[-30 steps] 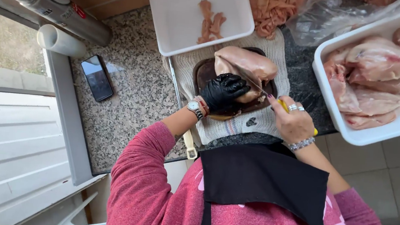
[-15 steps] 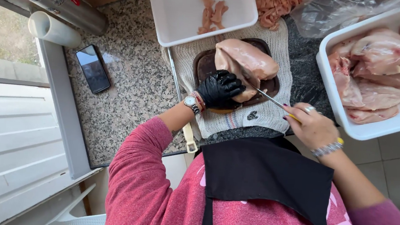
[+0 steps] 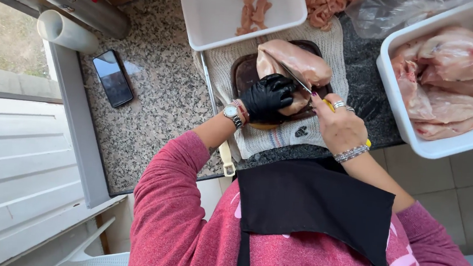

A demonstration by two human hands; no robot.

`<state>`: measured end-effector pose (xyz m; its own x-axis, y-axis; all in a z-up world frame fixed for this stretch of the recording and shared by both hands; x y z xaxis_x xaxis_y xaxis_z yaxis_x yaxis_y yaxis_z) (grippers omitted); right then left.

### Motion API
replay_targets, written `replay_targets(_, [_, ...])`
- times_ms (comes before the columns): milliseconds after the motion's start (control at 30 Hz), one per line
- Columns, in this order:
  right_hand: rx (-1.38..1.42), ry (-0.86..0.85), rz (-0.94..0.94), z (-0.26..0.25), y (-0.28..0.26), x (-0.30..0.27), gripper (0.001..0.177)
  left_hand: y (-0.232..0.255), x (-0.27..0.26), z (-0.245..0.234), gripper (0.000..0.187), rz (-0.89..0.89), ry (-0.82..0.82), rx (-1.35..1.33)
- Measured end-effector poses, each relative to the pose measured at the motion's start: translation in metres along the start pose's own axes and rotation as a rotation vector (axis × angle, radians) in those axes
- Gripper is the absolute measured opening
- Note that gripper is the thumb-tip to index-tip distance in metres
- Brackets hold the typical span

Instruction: The recorder is slicing raw chicken breast on a cutting board in a kitchen.

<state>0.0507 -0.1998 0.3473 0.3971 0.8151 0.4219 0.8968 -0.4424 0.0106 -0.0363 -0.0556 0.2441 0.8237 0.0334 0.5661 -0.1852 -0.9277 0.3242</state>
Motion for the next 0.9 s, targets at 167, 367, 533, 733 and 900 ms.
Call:
replay_targets(167, [0.500,-0.382,0.141,0.030,0.016,0.016,0.021,0.033,0.038,-0.060,0.022,0.285,-0.127,0.121])
replay_targets(367, [0.748,-0.476,0.145,0.037,0.040,0.033,0.025,0.035,0.040,-0.061,0.019,0.308,-0.136,0.125])
replay_targets(533, [0.847,-0.540,0.176,0.042,0.047,0.033,0.030,0.024,0.025,-0.050,0.027,0.214,0.031,0.214])
replay_targets(733, [0.598,-0.715,0.084,0.033,0.058,0.042,0.026,0.036,0.030,-0.057,0.016,0.265,-0.157,0.135])
replay_targets(900, [0.266,-0.862,-0.069,0.008,0.065,0.053,0.025,0.040,0.032,-0.059,0.015,0.239,-0.140,0.193])
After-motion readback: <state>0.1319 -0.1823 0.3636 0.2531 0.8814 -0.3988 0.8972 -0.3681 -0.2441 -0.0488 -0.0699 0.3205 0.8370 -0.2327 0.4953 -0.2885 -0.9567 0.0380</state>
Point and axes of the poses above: each hand's wrist, its own x-axis towards the middle knuckle, its own z-axis out of the palm, y = z × x, the point moved 8 cm from there along x, towards the middle knuckle, and after that the axes turned 13 degrees about z, right-handed, at the moved point
